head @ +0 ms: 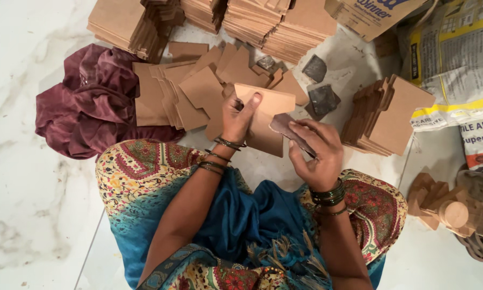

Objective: The person sits on the floor among piles of cut cardboard pieces and smooths them one at a time using a sanding block, rubbing the block over the surfaces and edges of each piece before setting it on a finished pile and picking up the next piece.

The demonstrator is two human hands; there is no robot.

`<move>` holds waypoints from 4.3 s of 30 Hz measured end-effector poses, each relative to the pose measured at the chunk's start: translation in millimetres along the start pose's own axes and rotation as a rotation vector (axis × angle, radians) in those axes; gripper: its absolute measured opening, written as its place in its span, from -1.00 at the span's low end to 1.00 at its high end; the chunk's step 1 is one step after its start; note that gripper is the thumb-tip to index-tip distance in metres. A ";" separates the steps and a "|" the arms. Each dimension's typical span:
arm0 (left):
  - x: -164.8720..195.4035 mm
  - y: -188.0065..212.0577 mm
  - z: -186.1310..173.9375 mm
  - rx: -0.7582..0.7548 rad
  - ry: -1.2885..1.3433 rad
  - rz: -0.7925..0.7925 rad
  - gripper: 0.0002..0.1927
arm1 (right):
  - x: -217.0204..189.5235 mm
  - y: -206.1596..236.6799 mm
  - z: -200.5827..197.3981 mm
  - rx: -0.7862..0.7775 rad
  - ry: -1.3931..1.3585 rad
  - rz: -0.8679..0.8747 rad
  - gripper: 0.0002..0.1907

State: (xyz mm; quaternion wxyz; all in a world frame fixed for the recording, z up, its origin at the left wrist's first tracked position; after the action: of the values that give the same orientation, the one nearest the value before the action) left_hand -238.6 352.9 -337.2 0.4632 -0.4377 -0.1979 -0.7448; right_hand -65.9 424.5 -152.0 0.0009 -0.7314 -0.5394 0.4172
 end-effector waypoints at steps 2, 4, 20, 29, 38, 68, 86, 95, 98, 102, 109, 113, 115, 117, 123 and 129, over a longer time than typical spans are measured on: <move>-1.1 -0.1 -4.4 0.048 0.028 -0.024 -0.69 | 1.2 -0.7 1.0 -0.033 0.018 -0.009 -0.67; -0.4 0.0 -5.1 0.062 0.039 -0.037 -0.68 | 5.8 -0.3 -0.1 -0.067 0.024 0.007 -0.67; 0.6 7.1 39.8 -0.353 -0.019 -0.151 -0.54 | 2.6 8.6 -1.2 0.019 -0.198 0.004 -0.62; -9.5 10.5 42.8 -0.391 0.056 -0.309 -0.22 | 22.9 10.8 11.1 -0.140 -0.438 0.086 -0.59; -77.2 51.6 33.0 -0.654 0.260 -0.649 -0.19 | 30.1 15.6 14.9 0.056 -0.345 0.061 -0.42; -19.0 32.4 55.0 -0.547 -0.511 -0.076 -0.26 | 38.5 4.1 16.8 0.061 0.018 0.100 -0.67; 10.8 23.3 47.9 -0.413 -0.748 0.083 -0.19 | 14.8 7.0 25.8 0.073 0.097 -0.101 -0.63; 27.7 22.1 63.1 -0.432 -0.656 0.163 -0.08 | 35.8 3.5 0.1 0.163 0.193 0.074 -0.63; 31.7 21.9 58.8 -0.420 -0.613 0.173 -0.13 | 11.8 11.2 15.4 0.122 0.071 -0.048 -0.67; 38.7 18.6 50.5 -0.359 -0.678 0.260 -0.40 | 4.7 12.8 27.3 0.070 0.158 -0.139 -0.67; 46.0 23.5 55.3 -0.374 -0.978 0.504 -0.66 | 47.1 1.4 3.9 0.121 0.307 0.043 -0.69; 61.2 20.4 46.0 -0.294 -0.904 0.551 -0.75 | 33.6 7.5 5.7 0.134 0.106 0.028 -0.67; 65.6 17.5 42.4 -0.230 -0.911 0.518 -0.76 | 13.5 13.1 19.9 0.123 0.067 -0.061 -0.64; 66.4 14.6 38.4 -0.133 -0.959 0.433 -0.76 | -0.9 15.8 31.6 0.085 0.064 -0.140 -0.63; 88.0 20.3 47.3 -0.135 -0.992 0.601 -0.82 | 19.4 8.3 26.8 0.075 0.203 -0.096 -0.64; 83.0 21.3 49.6 -0.170 -0.772 0.547 -0.72 | 52.5 13.0 12.8 0.197 0.173 0.094 -0.57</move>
State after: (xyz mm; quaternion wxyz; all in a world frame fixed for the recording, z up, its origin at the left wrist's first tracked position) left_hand -212.6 334.2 -243.6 0.4973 -0.7547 -0.1715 -0.3922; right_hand -59.8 454.8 -198.2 0.0995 -0.7855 -0.4588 0.4033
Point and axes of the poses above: each hand's wrist, its own y-axis away from the middle knuckle, its own z-axis out of the palm, x = y × z, the point moved 8 cm from there along -y, towards the middle knuckle, and after that the axes turned 4 degrees about z, right-handed, at the moved point
